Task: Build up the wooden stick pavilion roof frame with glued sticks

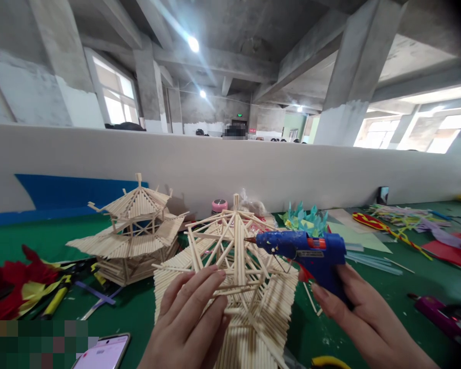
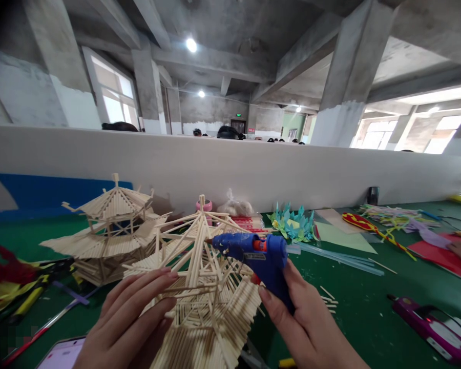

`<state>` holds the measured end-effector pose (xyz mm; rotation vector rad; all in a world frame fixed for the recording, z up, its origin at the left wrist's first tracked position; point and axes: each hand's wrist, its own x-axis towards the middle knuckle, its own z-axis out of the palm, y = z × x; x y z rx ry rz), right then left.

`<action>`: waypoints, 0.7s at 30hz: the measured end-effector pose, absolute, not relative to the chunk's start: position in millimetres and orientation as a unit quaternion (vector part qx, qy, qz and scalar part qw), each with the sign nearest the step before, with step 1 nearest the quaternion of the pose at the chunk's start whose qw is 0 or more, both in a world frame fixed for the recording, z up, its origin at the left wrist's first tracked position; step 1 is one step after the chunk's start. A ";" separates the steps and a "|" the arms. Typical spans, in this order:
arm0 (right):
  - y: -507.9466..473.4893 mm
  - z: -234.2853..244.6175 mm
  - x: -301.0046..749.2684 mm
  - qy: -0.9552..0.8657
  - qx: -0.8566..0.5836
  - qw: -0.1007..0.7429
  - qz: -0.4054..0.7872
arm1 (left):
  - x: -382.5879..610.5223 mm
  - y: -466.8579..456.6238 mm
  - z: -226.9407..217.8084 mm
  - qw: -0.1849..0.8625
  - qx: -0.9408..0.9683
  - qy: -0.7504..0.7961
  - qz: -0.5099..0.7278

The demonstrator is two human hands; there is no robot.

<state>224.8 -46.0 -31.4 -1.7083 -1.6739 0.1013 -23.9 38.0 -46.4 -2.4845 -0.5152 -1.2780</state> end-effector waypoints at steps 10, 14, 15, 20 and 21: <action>-50.3 -24.6 220.7 -0.695 -0.623 0.358 0.016 | -16.6 41.2 -55.3 0.145 -0.830 -0.181 -0.508; -56.0 -29.8 222.3 -0.690 -0.633 0.353 0.006 | -17.7 40.8 -54.7 0.141 -0.836 -0.177 -0.500; -57.6 -32.2 223.1 -0.684 -0.639 0.352 0.008 | -17.7 40.5 -54.2 0.141 -0.837 -0.177 -0.499; -62.5 -42.5 226.7 -0.658 -0.660 0.361 0.027 | -16.0 39.3 -52.0 0.130 -0.834 -0.184 -0.503; -63.0 -43.4 226.9 -0.655 -0.662 0.364 0.031 | -15.8 39.1 -51.7 0.127 -0.835 -0.185 -0.503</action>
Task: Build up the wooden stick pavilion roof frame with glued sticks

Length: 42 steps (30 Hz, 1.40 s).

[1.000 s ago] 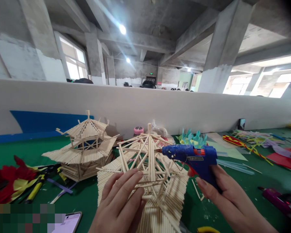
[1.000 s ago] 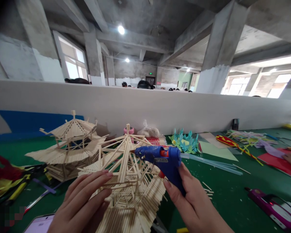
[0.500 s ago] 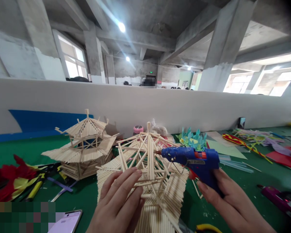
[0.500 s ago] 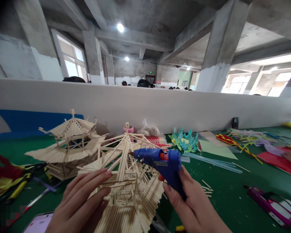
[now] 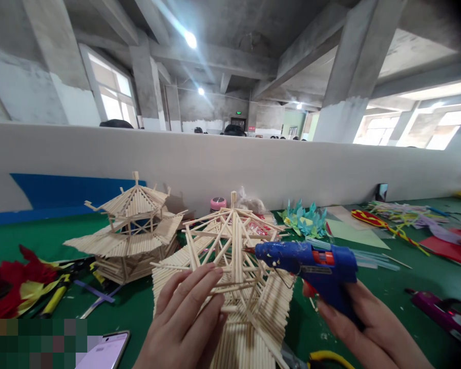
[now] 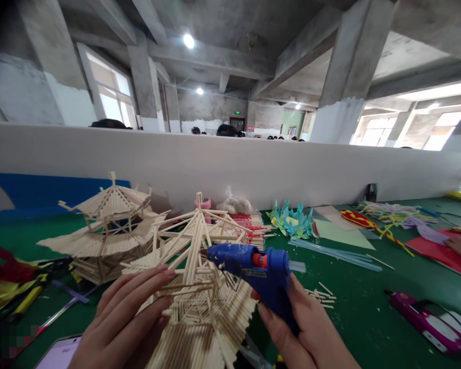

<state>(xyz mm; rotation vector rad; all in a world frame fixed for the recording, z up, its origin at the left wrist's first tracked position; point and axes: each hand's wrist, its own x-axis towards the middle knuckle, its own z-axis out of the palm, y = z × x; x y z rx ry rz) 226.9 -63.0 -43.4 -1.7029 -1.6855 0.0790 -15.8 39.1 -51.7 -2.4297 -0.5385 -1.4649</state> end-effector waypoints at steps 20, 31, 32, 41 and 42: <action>-59.8 -40.7 224.7 -0.655 -0.664 0.362 -0.012 | -13.9 37.6 -50.9 0.118 -0.824 -0.194 -0.520; -62.1 -43.3 225.4 -0.693 -0.612 0.381 0.016 | -12.6 37.9 -49.5 0.119 -0.824 -0.201 -0.517; -62.5 -43.2 225.2 -0.691 -0.611 0.386 0.019 | -13.1 37.4 -49.2 0.118 -0.824 -0.202 -0.515; -66.1 -41.1 223.3 -0.653 -0.643 0.398 0.043 | -14.7 36.5 -48.7 0.114 -0.831 -0.196 -0.508; -66.0 -40.8 222.9 -0.649 -0.645 0.401 0.043 | -14.4 36.6 -48.7 0.114 -0.830 -0.197 -0.509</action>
